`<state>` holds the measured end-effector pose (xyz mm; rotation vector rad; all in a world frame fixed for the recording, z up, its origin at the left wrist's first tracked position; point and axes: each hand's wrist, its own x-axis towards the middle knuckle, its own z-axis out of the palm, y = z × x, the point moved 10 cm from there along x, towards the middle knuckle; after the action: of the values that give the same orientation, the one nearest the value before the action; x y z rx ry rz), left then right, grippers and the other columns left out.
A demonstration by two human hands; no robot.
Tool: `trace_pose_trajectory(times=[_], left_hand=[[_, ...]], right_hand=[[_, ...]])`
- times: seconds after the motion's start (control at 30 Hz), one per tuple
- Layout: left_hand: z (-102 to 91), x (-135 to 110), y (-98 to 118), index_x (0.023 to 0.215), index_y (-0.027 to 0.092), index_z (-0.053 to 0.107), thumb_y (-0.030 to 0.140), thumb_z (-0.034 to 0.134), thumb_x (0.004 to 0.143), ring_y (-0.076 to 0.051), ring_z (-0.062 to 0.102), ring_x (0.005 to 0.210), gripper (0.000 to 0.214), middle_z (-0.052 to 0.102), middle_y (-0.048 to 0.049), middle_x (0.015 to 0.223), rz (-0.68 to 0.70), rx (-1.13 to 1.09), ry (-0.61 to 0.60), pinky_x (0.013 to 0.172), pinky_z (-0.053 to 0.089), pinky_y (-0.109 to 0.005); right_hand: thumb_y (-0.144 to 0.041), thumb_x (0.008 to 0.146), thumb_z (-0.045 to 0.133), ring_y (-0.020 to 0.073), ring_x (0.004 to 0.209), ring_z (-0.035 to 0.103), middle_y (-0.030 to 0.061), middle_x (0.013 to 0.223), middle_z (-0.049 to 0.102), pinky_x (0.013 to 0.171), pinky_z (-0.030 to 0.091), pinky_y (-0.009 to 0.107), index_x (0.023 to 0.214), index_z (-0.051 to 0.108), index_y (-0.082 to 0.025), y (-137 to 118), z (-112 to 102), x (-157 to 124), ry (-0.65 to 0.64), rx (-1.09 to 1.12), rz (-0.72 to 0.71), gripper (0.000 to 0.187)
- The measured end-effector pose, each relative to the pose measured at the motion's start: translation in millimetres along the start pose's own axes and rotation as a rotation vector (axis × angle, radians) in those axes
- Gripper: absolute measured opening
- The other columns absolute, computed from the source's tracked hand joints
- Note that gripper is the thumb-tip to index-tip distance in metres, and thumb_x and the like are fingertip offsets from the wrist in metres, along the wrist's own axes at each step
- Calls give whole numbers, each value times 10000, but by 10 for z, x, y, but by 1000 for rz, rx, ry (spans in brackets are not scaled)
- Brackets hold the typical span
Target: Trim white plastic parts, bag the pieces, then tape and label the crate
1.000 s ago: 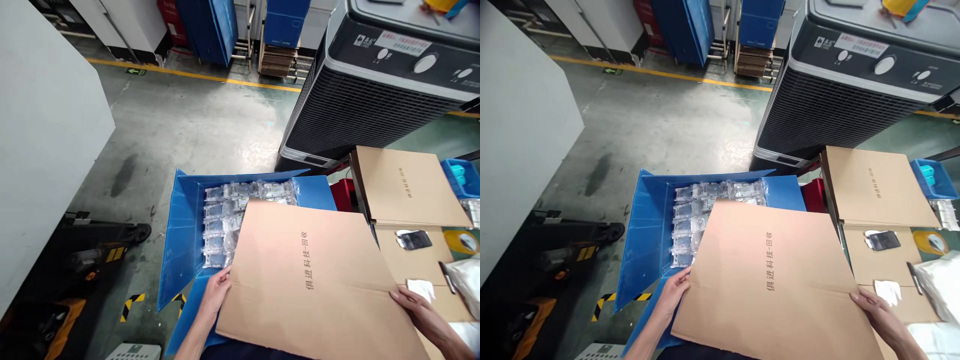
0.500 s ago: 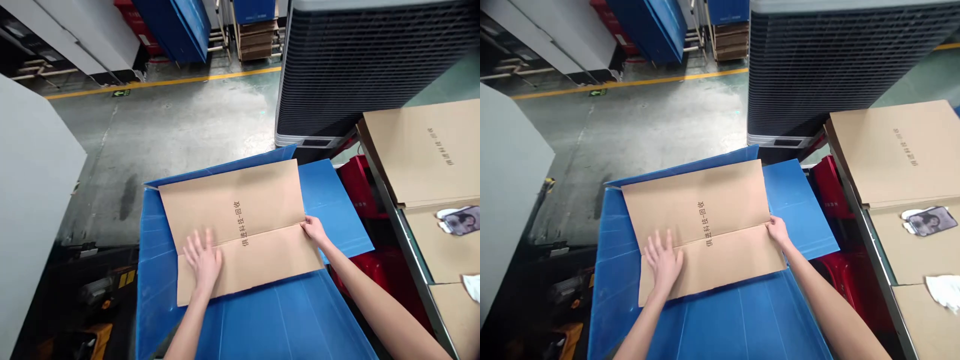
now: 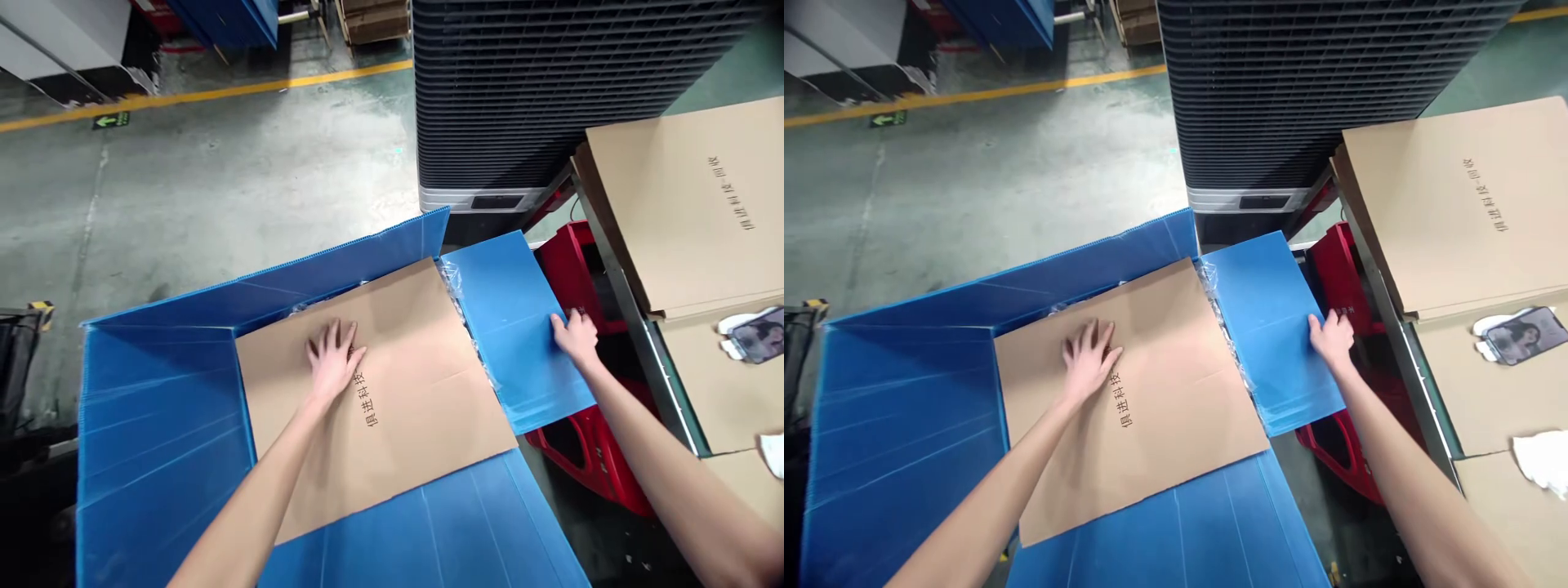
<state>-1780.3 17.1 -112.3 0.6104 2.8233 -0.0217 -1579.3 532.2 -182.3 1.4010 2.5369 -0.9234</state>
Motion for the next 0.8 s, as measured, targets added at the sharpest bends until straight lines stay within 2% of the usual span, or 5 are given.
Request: trace_pose_trajectory(times=[0.13, 0.23, 0.37, 0.57, 0.8], left_hand=[[-979, 560, 180, 1538, 223, 393, 513, 375, 1002, -357, 312, 1432, 610, 359, -163, 1562, 95, -46, 315, 1189, 249, -517], [-1338, 1145, 147, 1542, 249, 385, 508, 381, 1000, -357, 421, 1324, 600, 468, -163, 1451, 75, -110, 323, 1107, 354, -513], [-1488, 1442, 16, 1516, 146, 414, 449, 284, 1032, -293, 500, 1278, 586, 554, -170, 1376, 52, -302, 281, 1119, 370, -465], [-1569, 673, -208, 1527, 177, 388, 487, 295, 1034, -263, 530, 1315, 590, 570, -131, 1429, 119, -290, 168, 1144, 378, -456], [-1963, -789, -826, 1502, 238, 430, 421, 463, 994, -302, 421, 1431, 541, 425, -115, 1570, 17, -44, 295, 1201, 318, -527]], right_hand=[[-550, 938, 472, 365, 935, 680, 179, 845, 723, 907, 476, 515, 912, 749, -143, -33, -554, -112, -90, 26, -25, 492], [-530, 916, 561, 353, 1009, 698, 119, 971, 767, 946, 521, 479, 1022, 776, -227, -662, -839, -867, -130, 136, -181, 386], [-391, 977, 482, 295, 1454, 408, 10, 1570, 440, 1196, 387, 515, 1408, 576, -287, -1938, 114, -2314, -365, 212, -767, 454], [-371, 1013, 393, 328, 1523, 249, 190, 1622, 294, 1212, 307, 529, 1521, 373, -34, -2199, 1970, -3033, -326, -97, -943, 610], [-417, 1035, 293, 310, 1209, 570, 197, 1275, 656, 1134, 298, 512, 1365, 540, -110, -2657, 1893, -2428, -411, -325, -911, 514]])
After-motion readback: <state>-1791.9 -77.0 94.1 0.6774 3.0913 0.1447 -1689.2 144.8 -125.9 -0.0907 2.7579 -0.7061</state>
